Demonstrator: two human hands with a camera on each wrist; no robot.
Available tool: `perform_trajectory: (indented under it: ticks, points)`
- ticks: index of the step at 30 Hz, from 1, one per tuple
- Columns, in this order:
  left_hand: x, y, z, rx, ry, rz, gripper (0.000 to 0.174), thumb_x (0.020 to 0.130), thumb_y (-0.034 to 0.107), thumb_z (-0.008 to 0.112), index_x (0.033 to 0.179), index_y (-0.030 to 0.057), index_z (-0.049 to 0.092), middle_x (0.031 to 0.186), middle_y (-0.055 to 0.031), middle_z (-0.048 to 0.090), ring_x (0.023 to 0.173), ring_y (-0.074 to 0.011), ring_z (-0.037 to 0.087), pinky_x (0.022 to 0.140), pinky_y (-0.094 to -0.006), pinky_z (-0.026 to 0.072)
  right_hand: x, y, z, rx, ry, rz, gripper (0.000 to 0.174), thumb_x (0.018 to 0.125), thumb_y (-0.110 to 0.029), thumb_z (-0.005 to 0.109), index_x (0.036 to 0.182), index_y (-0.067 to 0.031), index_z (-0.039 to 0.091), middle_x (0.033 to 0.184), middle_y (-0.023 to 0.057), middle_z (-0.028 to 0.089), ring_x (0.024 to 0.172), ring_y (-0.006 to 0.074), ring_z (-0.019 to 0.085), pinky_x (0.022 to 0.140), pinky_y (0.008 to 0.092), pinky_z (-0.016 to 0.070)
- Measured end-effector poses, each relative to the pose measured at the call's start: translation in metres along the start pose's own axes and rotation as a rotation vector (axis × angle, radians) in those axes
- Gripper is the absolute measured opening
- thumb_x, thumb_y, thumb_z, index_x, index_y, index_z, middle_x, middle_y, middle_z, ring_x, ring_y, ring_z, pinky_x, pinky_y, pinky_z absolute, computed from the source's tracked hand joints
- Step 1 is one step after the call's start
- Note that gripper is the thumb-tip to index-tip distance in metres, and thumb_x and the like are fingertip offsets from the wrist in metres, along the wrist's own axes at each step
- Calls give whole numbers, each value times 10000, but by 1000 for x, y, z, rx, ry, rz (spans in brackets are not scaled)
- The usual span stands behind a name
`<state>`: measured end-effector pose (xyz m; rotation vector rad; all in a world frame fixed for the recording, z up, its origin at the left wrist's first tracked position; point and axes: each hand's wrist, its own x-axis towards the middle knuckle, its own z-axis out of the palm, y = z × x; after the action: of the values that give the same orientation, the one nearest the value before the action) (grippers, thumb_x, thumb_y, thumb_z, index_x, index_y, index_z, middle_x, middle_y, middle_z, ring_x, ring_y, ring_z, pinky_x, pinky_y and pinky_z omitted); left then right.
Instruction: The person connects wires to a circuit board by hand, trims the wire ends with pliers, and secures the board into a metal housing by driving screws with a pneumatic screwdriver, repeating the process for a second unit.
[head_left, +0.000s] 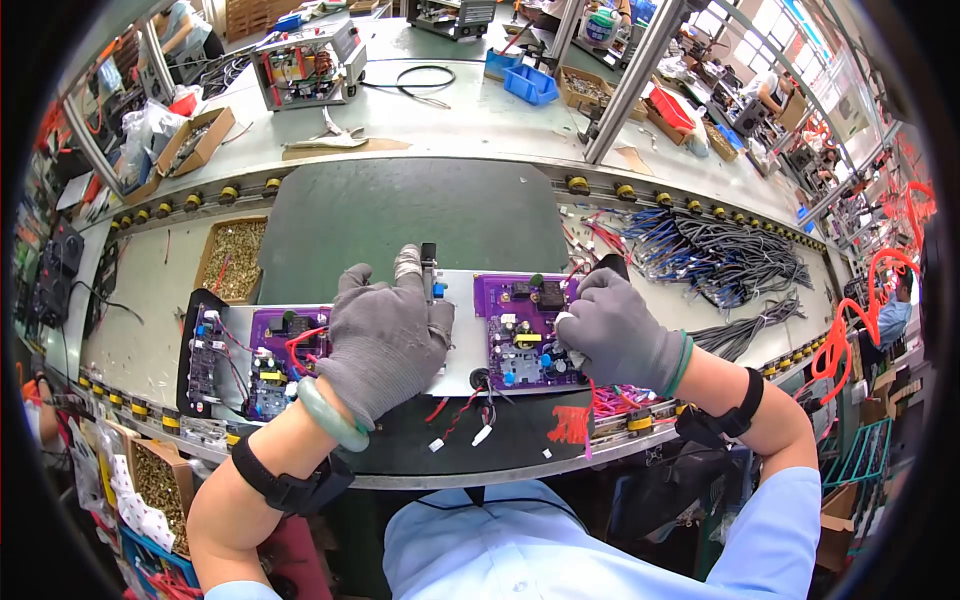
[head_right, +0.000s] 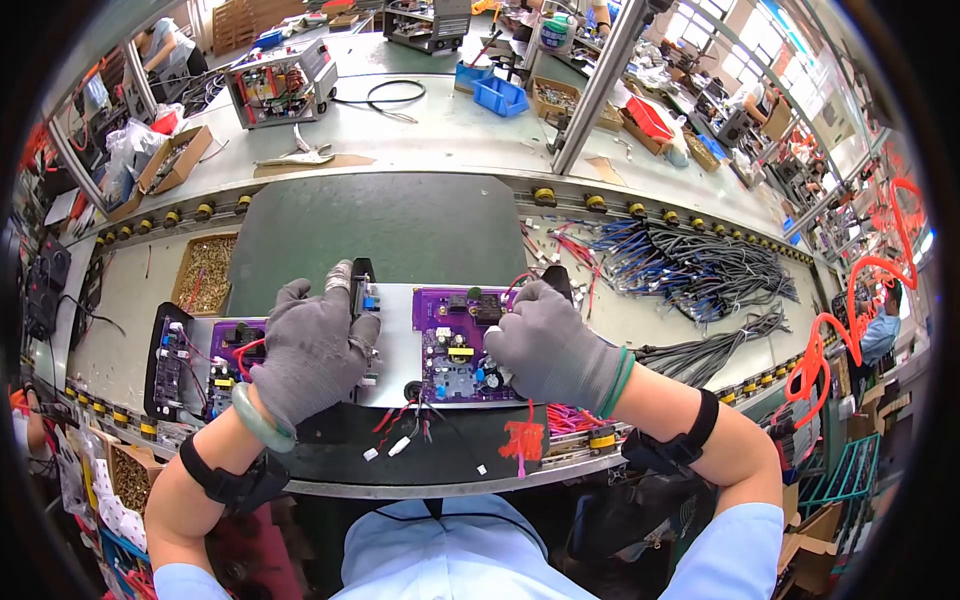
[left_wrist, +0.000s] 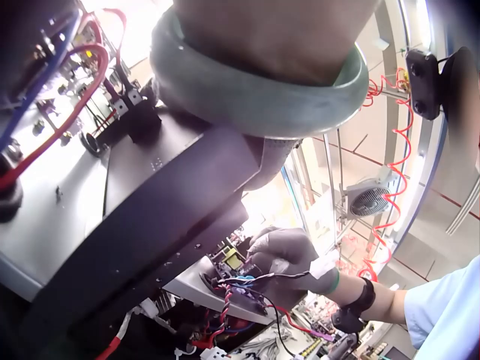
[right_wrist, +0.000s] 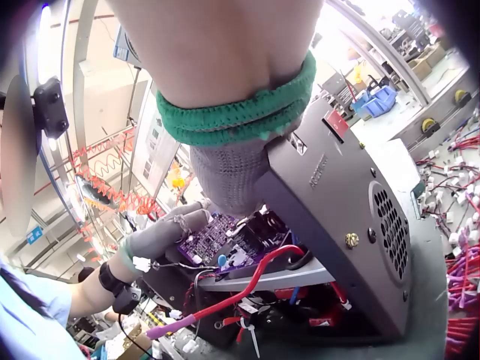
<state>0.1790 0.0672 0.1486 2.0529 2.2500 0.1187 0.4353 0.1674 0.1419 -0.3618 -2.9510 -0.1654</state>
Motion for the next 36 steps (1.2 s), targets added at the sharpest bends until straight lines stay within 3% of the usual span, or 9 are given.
perform_trajectory:
  ticks: [9, 17, 19, 21, 24, 29, 31, 33, 36]
  points:
    - [0, -3, 9, -70, 56, 47, 596, 939, 279, 535, 1372, -120, 445, 718, -117, 688, 741, -285, 696, 1076, -418, 363, 12, 9, -4, -15, -273, -12, 71, 644, -108, 669, 698, -85, 628, 602, 93, 617, 676, 297, 669, 912, 412, 481]
    - [1, -7, 12, -14, 163, 73, 487, 936, 311, 550, 1243, -67, 556, 730, -141, 692, 742, -324, 689, 1006, -417, 431, -1, 6, 0, 19, -185, 107, 84, 669, -148, 679, 747, -115, 672, 627, 76, 638, 721, 274, 687, 877, 397, 474]
    - [-1, -8, 11, -6, 162, 108, 463, 930, 319, 560, 1203, -55, 572, 746, -156, 692, 765, -337, 683, 1012, -422, 427, -14, -4, -12, -19, -192, 100, 159, 698, -130, 676, 856, -134, 690, 703, 67, 645, 739, 256, 676, 859, 393, 475]
    - [-2, -5, 5, -58, 74, 69, 493, 924, 334, 570, 1225, -56, 560, 799, -178, 697, 863, -354, 673, 1012, -423, 428, -35, -19, -29, -37, 198, 62, 234, 749, -117, 659, 980, -152, 679, 822, 39, 634, 779, 213, 647, 843, 391, 469]
    - [-2, 0, 7, -88, 209, 20, 529, 895, 322, 600, 1262, -55, 546, 891, -188, 681, 943, -366, 644, 1001, -432, 435, -70, -52, -28, -144, 15, -150, 208, 789, -173, 642, 996, -158, 658, 849, -14, 542, 819, 172, 596, 865, 381, 447]
    - [6, 34, -17, -43, 655, 422, 557, 809, 225, 731, 1293, 4, 563, 996, -178, 626, 964, -353, 617, 910, -459, 461, -78, -58, 2, -145, 126, -46, 80, 775, -191, 665, 852, -176, 653, 829, 7, 525, 783, 185, 597, 913, 384, 428]
    - [5, 64, -23, -295, 406, 549, 390, 800, 176, 734, 1159, 39, 667, 956, -147, 643, 930, -326, 635, 836, -433, 489, -56, -45, -5, -47, 345, 221, 98, 749, -187, 696, 836, -168, 656, 811, 28, 565, 736, 201, 606, 914, 391, 429]
    - [3, 93, -15, -499, 385, 673, 247, 797, 171, 714, 1026, 79, 704, 914, -125, 652, 855, -294, 646, 763, -416, 495, -44, -21, 4, 22, 370, 342, 112, 717, -194, 721, 807, -161, 662, 785, 41, 615, 713, 236, 625, 906, 395, 436]
    - [5, 117, -14, -73, 401, 703, 92, 796, 176, 689, 858, 110, 697, 882, -109, 658, 784, -267, 643, 687, -397, 490, -39, -19, 10, 101, 424, 399, 105, 701, -187, 732, 782, -151, 676, 760, 47, 656, 746, 256, 661, 879, 387, 457]
